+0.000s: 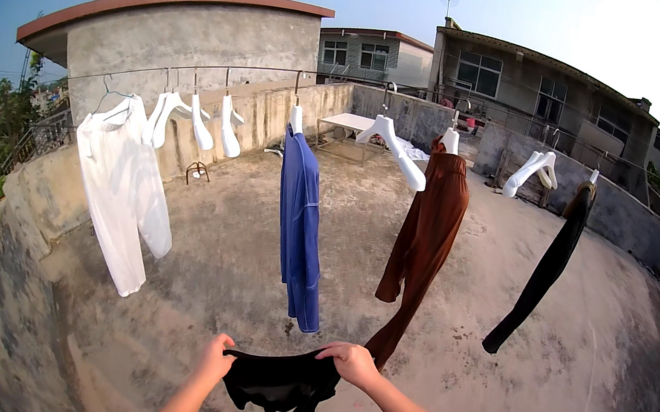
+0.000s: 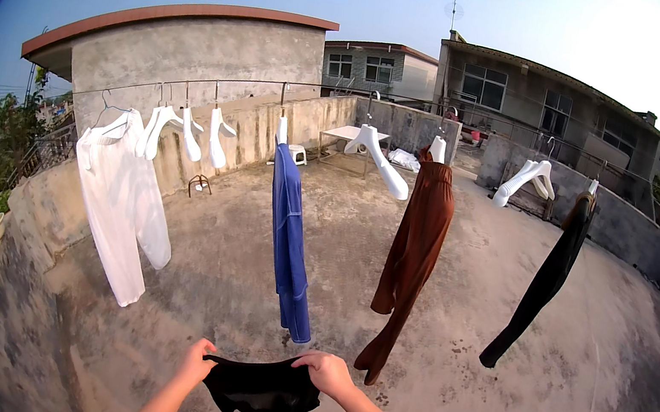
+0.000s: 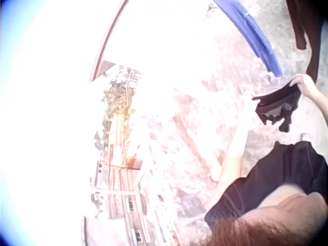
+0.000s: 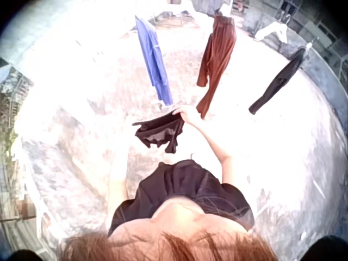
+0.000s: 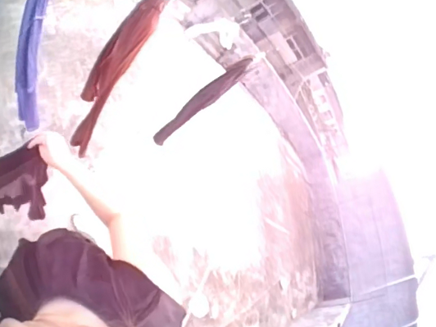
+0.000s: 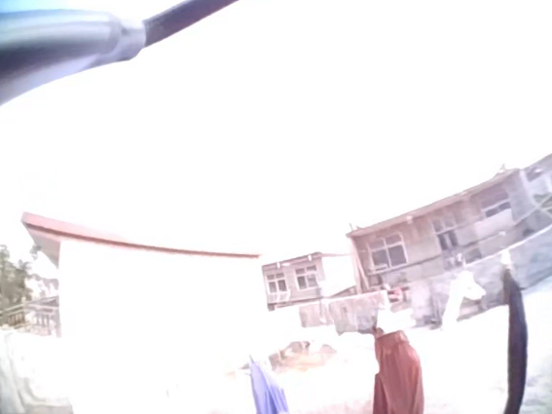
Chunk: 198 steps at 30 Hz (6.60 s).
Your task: The person hangs wet clothes on a rooftop clothesline using white plastic hangers. They retrieve a black t-shirt and a blue shirt from a basin, wring out the excess water, place them on hangers, and hang them on the line alongside other drying garments.
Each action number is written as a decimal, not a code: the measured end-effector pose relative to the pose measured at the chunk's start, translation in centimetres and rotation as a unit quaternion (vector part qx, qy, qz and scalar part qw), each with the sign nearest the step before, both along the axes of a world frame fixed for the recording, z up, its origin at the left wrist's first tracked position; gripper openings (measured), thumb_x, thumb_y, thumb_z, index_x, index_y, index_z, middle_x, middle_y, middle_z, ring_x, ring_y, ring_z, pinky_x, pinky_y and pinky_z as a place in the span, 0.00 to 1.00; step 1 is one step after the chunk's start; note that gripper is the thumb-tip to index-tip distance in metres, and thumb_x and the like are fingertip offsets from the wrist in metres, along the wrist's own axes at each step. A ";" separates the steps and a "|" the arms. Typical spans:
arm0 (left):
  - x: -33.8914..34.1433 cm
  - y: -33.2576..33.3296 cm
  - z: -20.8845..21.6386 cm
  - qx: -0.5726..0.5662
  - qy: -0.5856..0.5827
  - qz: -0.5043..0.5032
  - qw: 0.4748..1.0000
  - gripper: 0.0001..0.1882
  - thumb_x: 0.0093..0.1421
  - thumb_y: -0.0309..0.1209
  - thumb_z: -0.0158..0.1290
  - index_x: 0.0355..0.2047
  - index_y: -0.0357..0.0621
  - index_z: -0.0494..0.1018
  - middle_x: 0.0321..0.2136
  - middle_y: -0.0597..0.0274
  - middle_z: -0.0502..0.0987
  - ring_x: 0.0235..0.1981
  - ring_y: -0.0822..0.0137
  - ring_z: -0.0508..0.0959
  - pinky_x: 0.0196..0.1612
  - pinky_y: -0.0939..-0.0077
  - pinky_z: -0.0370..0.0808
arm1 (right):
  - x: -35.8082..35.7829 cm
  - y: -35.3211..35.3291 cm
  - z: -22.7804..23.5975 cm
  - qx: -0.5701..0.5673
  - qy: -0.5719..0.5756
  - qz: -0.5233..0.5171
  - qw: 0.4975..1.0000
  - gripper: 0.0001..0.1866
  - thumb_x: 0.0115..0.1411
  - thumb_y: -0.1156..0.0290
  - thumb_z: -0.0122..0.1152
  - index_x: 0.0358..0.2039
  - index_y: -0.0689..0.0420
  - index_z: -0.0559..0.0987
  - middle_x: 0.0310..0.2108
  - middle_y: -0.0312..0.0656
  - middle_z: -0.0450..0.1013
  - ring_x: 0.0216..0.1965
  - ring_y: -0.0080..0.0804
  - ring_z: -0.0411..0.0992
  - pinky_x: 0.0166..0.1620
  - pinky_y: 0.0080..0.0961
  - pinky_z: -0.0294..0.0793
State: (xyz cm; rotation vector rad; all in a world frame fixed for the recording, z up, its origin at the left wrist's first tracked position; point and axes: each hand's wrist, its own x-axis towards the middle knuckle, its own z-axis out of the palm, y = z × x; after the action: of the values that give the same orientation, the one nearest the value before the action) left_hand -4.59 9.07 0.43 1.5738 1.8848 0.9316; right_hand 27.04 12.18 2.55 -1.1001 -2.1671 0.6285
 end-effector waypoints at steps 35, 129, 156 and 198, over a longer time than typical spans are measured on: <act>9.3 -4.1 5.9 0.263 -0.273 0.306 0.873 0.16 0.46 0.15 0.44 0.34 0.38 0.75 0.25 0.68 0.73 0.27 0.78 0.70 0.33 0.86 0.66 | 6.5 37.1 19.4 -0.136 0.353 -0.114 0.919 0.24 0.63 0.61 0.47 0.55 0.64 0.69 0.38 0.43 0.73 0.36 0.32 0.71 0.39 0.29 0.68; 7.2 -10.5 9.5 0.348 -0.620 0.218 0.669 0.18 0.57 0.42 0.50 0.33 0.37 0.74 0.28 0.63 0.74 0.33 0.70 0.73 0.38 0.74 0.70 | -5.1 3.2 0.0 0.104 0.040 0.051 0.992 0.52 0.53 0.49 0.61 0.64 0.68 0.44 0.66 0.58 0.44 0.67 0.55 0.41 0.66 0.48 0.40; 10.0 -10.8 9.2 0.338 -0.430 0.084 0.833 0.12 0.59 0.29 0.48 0.41 0.35 0.72 0.39 0.58 0.75 0.41 0.71 0.71 0.48 0.77 0.65 | -11.4 -2.0 7.8 0.010 0.376 0.069 0.924 0.09 0.57 0.69 0.58 0.33 0.61 0.72 0.34 0.42 0.69 0.37 0.36 0.67 0.43 0.28 0.65; 0.3 -9.0 8.1 0.017 -0.123 0.242 0.962 0.20 0.47 0.14 0.47 0.39 0.46 0.75 0.25 0.62 0.73 0.29 0.66 0.74 0.34 0.74 0.70 | -3.3 4.5 2.2 -0.320 0.385 -0.002 0.866 0.23 0.66 0.56 0.48 0.41 0.65 0.79 0.27 0.33 0.74 0.26 0.15 0.67 0.31 0.13 0.64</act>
State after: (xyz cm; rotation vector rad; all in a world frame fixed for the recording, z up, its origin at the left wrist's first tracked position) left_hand -4.31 0.09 8.55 0.9632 2.1127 1.3019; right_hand 23.72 16.66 4.78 -0.9138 -1.2691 1.5528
